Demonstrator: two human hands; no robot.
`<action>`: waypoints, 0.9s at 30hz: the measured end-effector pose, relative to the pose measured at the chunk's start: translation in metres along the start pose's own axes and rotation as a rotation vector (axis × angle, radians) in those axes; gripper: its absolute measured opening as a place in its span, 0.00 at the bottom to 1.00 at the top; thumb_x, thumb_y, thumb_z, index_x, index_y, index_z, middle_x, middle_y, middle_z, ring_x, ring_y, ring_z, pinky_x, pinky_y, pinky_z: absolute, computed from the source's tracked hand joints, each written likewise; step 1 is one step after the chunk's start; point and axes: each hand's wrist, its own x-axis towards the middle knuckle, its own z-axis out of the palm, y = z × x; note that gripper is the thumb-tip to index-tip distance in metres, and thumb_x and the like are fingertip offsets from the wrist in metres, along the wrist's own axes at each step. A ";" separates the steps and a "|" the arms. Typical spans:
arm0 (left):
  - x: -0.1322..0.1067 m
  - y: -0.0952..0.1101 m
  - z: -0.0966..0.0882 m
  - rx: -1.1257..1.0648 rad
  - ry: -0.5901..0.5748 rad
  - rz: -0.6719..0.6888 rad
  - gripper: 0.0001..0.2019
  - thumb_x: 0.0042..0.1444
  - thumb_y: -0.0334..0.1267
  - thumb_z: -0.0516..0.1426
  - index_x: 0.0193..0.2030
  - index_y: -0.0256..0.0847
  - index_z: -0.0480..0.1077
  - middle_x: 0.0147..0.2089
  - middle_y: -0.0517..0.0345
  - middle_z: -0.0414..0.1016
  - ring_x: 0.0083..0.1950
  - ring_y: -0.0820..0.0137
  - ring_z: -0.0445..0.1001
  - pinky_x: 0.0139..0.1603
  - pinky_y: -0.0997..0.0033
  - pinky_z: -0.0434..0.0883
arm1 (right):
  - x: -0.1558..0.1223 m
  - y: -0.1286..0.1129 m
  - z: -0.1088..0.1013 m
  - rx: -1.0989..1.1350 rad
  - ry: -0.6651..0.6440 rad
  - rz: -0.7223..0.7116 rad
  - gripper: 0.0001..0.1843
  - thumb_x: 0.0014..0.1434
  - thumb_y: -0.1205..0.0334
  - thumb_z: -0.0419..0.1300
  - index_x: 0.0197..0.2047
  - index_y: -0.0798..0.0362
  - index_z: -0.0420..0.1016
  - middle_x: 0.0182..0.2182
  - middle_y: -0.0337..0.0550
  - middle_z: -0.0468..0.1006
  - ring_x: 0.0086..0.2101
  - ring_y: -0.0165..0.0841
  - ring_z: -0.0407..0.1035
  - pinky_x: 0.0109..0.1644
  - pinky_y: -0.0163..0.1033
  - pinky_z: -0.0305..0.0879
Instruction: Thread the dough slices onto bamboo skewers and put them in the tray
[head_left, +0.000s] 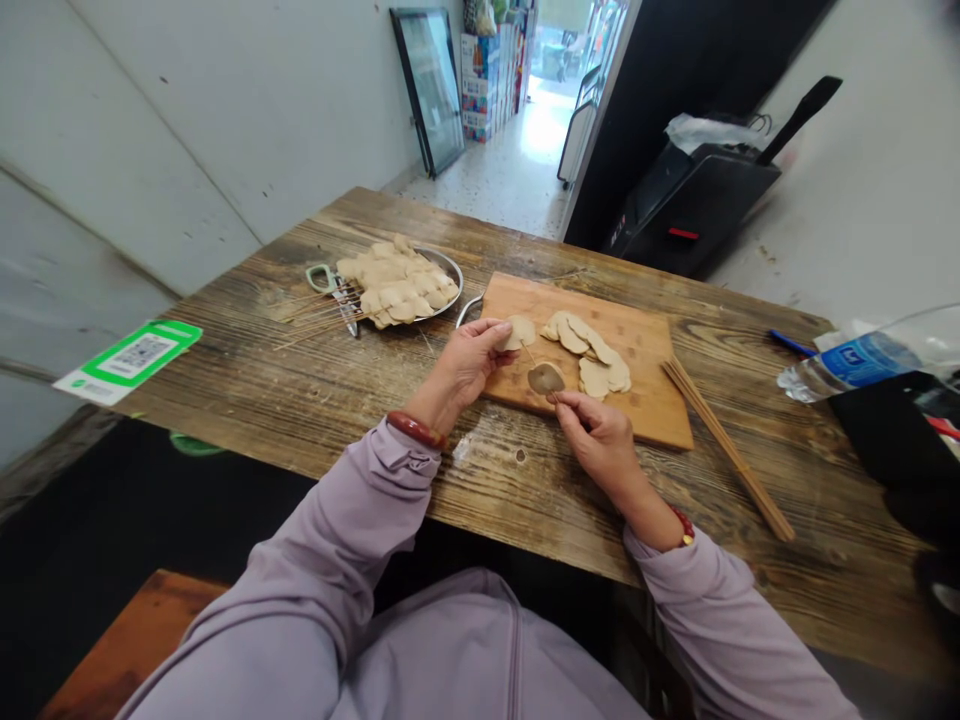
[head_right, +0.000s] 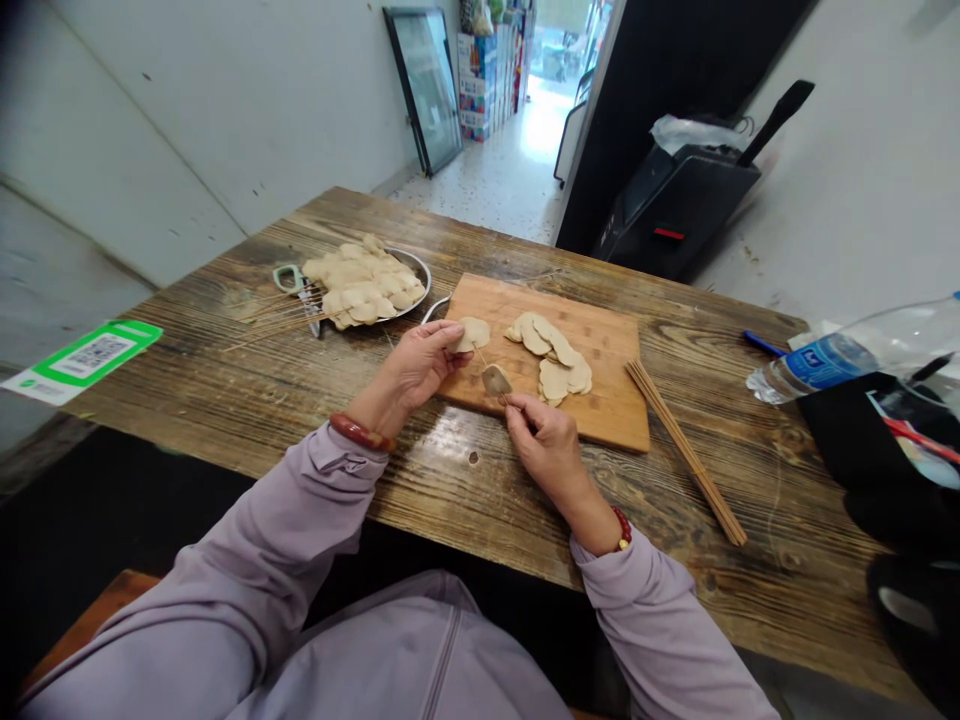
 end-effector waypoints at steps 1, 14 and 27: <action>0.000 0.000 0.000 -0.016 0.000 -0.009 0.05 0.52 0.28 0.67 0.30 0.35 0.75 0.31 0.57 0.80 0.30 0.75 0.76 0.33 0.75 0.74 | 0.000 0.000 0.001 0.003 0.008 -0.006 0.13 0.65 0.60 0.59 0.43 0.52 0.86 0.38 0.49 0.89 0.36 0.39 0.84 0.44 0.41 0.80; 0.001 0.001 0.000 -0.094 -0.023 -0.077 0.06 0.57 0.25 0.60 0.29 0.35 0.73 0.28 0.60 0.75 0.27 0.77 0.72 0.28 0.78 0.71 | -0.002 0.003 0.001 0.001 0.028 -0.044 0.12 0.65 0.60 0.61 0.43 0.49 0.87 0.40 0.48 0.89 0.40 0.42 0.85 0.46 0.44 0.82; 0.003 -0.001 -0.002 -0.135 -0.021 -0.079 0.06 0.57 0.27 0.60 0.29 0.35 0.72 0.27 0.60 0.74 0.25 0.76 0.70 0.28 0.75 0.71 | -0.001 0.004 -0.001 0.019 0.013 -0.061 0.12 0.65 0.60 0.62 0.45 0.48 0.88 0.42 0.47 0.89 0.42 0.42 0.85 0.47 0.43 0.83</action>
